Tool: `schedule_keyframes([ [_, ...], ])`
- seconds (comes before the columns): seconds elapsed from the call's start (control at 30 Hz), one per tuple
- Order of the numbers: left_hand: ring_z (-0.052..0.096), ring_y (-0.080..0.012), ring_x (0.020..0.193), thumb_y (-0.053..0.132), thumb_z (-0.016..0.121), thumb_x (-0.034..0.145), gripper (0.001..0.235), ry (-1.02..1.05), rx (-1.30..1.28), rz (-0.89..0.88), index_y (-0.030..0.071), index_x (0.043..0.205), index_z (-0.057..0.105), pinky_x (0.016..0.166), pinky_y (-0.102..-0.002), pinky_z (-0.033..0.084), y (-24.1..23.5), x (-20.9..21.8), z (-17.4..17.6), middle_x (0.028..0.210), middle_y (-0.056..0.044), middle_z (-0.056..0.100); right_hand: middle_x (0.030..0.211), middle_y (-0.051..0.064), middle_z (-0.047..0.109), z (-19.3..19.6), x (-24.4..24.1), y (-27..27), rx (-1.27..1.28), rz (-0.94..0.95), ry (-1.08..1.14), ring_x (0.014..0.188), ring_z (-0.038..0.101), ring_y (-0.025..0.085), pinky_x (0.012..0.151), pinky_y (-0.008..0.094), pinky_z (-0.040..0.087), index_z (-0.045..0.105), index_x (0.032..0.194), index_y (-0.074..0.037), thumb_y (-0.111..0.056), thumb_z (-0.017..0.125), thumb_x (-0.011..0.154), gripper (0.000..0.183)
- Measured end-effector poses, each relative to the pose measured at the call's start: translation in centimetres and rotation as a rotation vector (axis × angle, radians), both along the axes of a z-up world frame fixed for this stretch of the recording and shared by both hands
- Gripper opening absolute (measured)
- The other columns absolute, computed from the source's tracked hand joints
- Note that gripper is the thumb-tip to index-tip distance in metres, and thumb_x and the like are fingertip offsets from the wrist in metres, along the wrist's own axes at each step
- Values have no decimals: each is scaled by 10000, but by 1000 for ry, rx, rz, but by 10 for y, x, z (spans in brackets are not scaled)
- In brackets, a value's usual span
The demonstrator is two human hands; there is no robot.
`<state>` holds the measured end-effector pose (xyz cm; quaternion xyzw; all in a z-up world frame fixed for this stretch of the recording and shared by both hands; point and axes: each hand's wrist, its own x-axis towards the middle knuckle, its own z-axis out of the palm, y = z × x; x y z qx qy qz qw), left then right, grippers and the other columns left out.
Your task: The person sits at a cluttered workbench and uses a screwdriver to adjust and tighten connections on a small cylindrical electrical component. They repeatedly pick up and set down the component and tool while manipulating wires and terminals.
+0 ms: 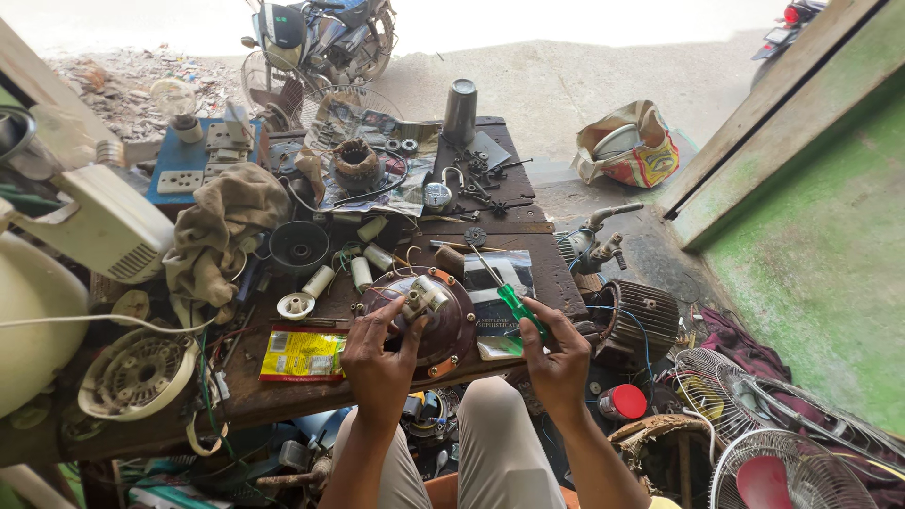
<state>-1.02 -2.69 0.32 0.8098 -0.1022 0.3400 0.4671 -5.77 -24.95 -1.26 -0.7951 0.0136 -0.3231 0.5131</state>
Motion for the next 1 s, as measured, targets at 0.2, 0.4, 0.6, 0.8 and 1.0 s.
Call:
schedule_keyframes([
  [0.2, 678, -233, 888, 170, 865, 812, 260, -135, 9, 39, 94, 993, 695, 773, -388, 546, -2, -4, 4, 1031, -54, 709, 858, 73, 688, -13, -11, 3, 536, 261, 80, 677, 645, 97, 581, 238, 516, 633, 1366, 4, -110, 617, 1017, 368],
  [0.4, 636, -242, 879, 136, 885, 803, 231, -216, 80, 42, 108, 966, 723, 783, -399, 517, -3, -13, 8, 961, -36, 665, 1027, 185, 730, -14, -25, 5, 775, 484, 114, 744, 726, 210, 614, 344, 591, 586, 1338, 43, -81, 562, 1022, 340],
  [0.6, 592, -222, 827, 113, 882, 781, 207, -258, 268, 25, 119, 957, 773, 745, -394, 494, 7, -3, 5, 937, -15, 637, 1051, 203, 727, -18, -31, 10, 787, 509, 124, 749, 724, 227, 618, 364, 588, 578, 1321, 42, -65, 556, 1022, 318],
  [0.8, 601, -208, 884, 113, 848, 787, 210, -394, 448, -47, 133, 981, 771, 790, -397, 494, 18, 8, 5, 967, 10, 619, 1034, 196, 727, -21, -30, 6, 719, 457, 113, 730, 722, 214, 593, 352, 593, 594, 1303, 40, -71, 557, 1028, 299],
  [1.0, 586, -202, 877, 144, 854, 805, 199, -436, 566, -121, 132, 966, 739, 799, -396, 491, 25, 17, 5, 971, 4, 601, 1029, 172, 731, -22, -28, 4, 670, 419, 114, 735, 721, 190, 596, 337, 595, 603, 1291, 41, -70, 578, 1014, 300],
])
